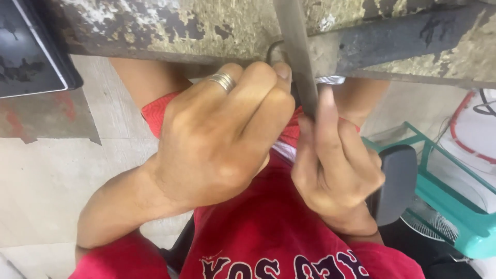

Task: Manually filing a key blank to match a specific pattern and inspecting the progress.

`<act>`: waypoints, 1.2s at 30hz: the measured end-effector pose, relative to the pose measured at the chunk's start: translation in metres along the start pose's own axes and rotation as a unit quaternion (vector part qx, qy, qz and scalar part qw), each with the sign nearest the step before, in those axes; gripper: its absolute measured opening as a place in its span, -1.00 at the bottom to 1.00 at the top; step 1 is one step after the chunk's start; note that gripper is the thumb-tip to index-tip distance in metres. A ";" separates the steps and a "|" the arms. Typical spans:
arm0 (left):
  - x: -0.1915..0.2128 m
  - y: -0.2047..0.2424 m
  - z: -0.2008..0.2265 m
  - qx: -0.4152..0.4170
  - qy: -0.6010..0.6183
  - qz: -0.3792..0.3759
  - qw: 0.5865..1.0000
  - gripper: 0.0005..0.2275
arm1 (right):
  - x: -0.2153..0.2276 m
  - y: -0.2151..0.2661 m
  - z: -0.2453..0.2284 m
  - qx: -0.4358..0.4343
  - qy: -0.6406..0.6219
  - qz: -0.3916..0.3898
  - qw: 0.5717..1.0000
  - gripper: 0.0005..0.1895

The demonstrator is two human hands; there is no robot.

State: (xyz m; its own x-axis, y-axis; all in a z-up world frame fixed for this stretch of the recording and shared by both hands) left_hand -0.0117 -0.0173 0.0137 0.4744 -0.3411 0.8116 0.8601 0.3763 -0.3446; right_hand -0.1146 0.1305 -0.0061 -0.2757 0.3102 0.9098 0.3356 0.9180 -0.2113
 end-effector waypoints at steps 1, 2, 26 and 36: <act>0.001 -0.001 0.000 -0.003 -0.004 0.003 1.000 -0.75 | -0.001 -0.004 0.003 0.003 0.000 0.005 1.000 -0.70; 0.001 -0.001 0.001 0.004 -0.006 -0.004 1.000 -0.78 | -0.002 -0.006 0.006 -0.002 0.007 -0.006 1.000 -0.65; 0.004 0.000 0.000 0.032 -0.003 -0.041 0.999 -0.83 | 0.005 -0.009 0.019 0.005 -0.128 0.042 0.991 -0.72; 0.002 -0.001 -0.001 0.037 0.064 -0.012 0.997 -0.82 | 0.022 0.047 0.017 -0.003 -0.029 -0.029 0.999 -0.71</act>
State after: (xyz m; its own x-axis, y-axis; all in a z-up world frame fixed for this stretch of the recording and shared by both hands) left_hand -0.0113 -0.0192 0.0154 0.4774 -0.4558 0.7512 0.8579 0.4267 -0.2863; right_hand -0.1201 0.1842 -0.0023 -0.3469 0.2715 0.8978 0.3226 0.9333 -0.1576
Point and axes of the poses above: each hand's wrist, its own y-axis away from the middle knuckle, its own x-axis out of the back of the hand, z = x × y, the point moved 2 cm from there along -y, towards the middle knuckle, and after that the axes turned 7 degrees about -z, right-handed, at the moved point
